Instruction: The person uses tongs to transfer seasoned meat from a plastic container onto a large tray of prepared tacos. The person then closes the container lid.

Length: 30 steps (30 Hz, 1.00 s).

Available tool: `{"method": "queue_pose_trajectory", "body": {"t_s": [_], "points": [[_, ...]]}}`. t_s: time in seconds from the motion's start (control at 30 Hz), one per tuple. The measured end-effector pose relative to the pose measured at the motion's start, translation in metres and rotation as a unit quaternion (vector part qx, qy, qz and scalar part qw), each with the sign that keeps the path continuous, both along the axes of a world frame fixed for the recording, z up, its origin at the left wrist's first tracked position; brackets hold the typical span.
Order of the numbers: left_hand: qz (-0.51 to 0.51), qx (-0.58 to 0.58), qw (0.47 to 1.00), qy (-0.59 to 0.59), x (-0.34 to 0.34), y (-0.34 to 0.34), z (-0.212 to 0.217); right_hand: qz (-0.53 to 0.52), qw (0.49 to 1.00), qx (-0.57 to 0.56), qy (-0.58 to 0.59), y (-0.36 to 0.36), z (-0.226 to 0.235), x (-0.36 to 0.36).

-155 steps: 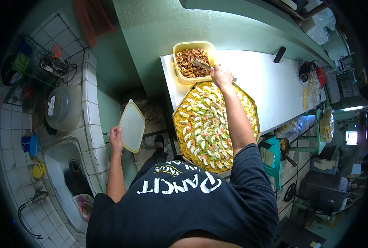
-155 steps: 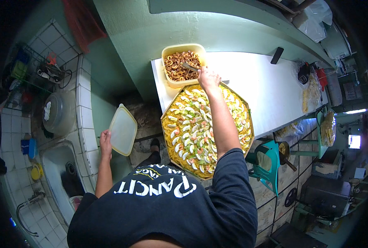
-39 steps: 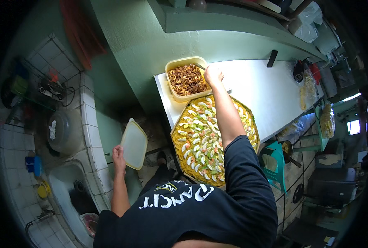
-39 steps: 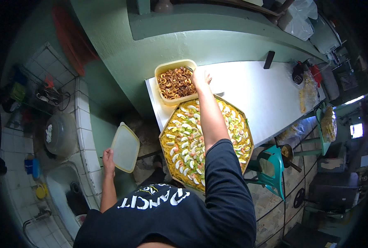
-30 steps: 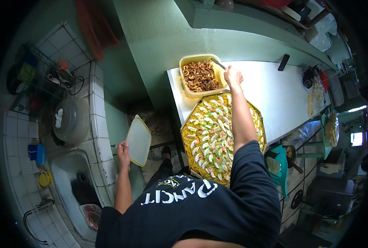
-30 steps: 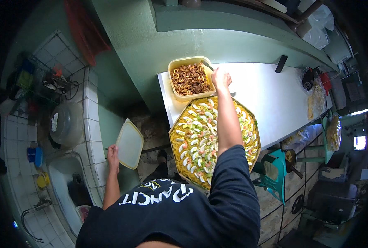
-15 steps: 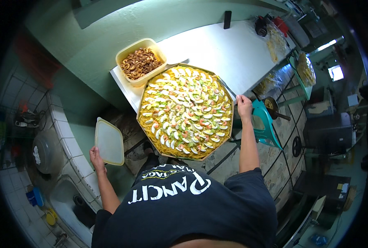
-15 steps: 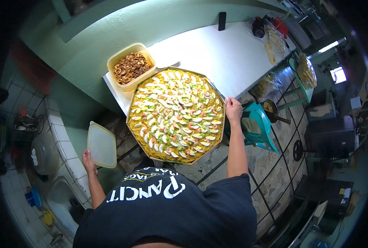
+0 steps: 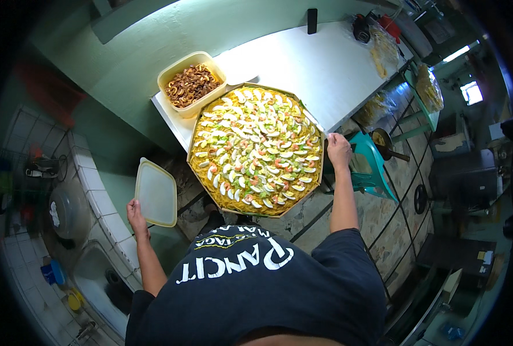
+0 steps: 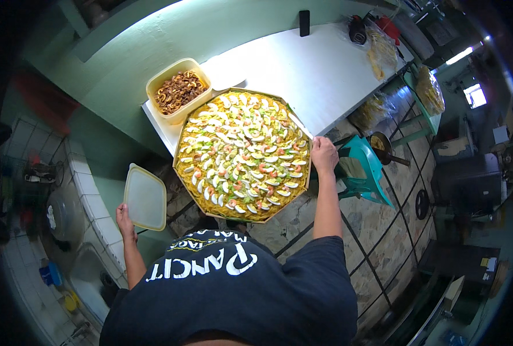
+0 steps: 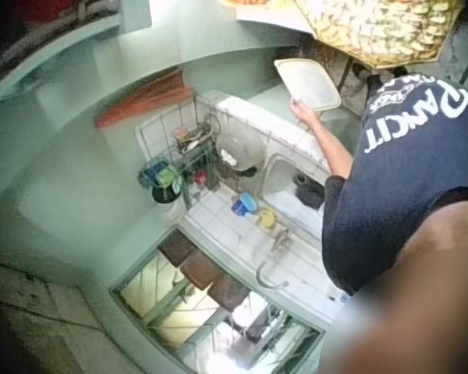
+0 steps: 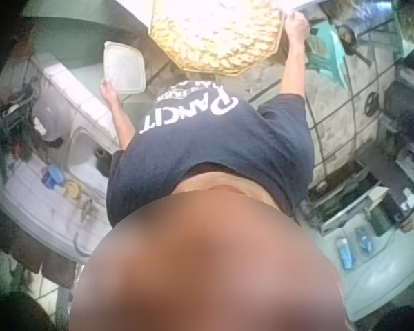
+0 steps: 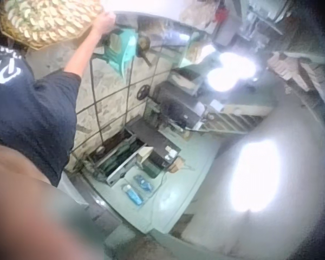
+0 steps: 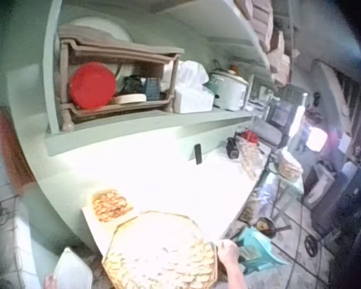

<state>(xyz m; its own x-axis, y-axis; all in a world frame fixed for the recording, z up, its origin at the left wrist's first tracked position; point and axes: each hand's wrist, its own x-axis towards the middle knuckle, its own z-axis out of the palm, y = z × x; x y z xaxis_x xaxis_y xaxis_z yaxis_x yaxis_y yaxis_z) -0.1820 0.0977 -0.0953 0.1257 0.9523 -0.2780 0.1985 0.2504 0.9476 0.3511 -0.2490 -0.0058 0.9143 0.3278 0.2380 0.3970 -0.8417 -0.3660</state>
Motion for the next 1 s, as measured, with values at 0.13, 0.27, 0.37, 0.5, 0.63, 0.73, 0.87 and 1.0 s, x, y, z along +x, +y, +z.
{"method": "queue_pose_trajectory", "body": {"t_s": [0.13,0.27,0.37,0.5,0.63,0.73,0.87,1.0], "points": [[0.009,0.006,0.999,-0.035,-0.006,0.000,-0.006,0.051,0.988,0.140,0.045,0.047,0.030,0.012],[0.019,0.010,0.998,-0.057,-0.008,0.003,-0.011,0.198,0.952,0.232,0.023,0.147,0.036,0.001],[0.030,-0.003,0.996,-0.083,-0.004,0.007,-0.012,0.228,0.966,0.119,0.018,0.230,0.028,-0.013],[0.028,-0.001,0.998,-0.064,-0.002,0.016,-0.010,0.193,0.980,-0.037,0.030,0.319,0.018,-0.022],[0.040,-0.014,0.998,-0.056,-0.006,0.027,-0.012,0.190,0.976,-0.105,0.027,0.386,0.008,-0.019],[0.048,-0.022,0.998,-0.046,-0.013,0.039,-0.018,0.201,0.972,-0.120,0.012,0.416,0.001,-0.014],[0.055,-0.036,0.997,-0.036,-0.023,0.052,-0.027,0.198,0.973,-0.115,-0.005,0.422,0.005,-0.010],[0.046,-0.037,0.998,-0.033,-0.025,0.059,-0.027,0.185,0.978,-0.096,-0.009,0.404,0.030,-0.009]]}}
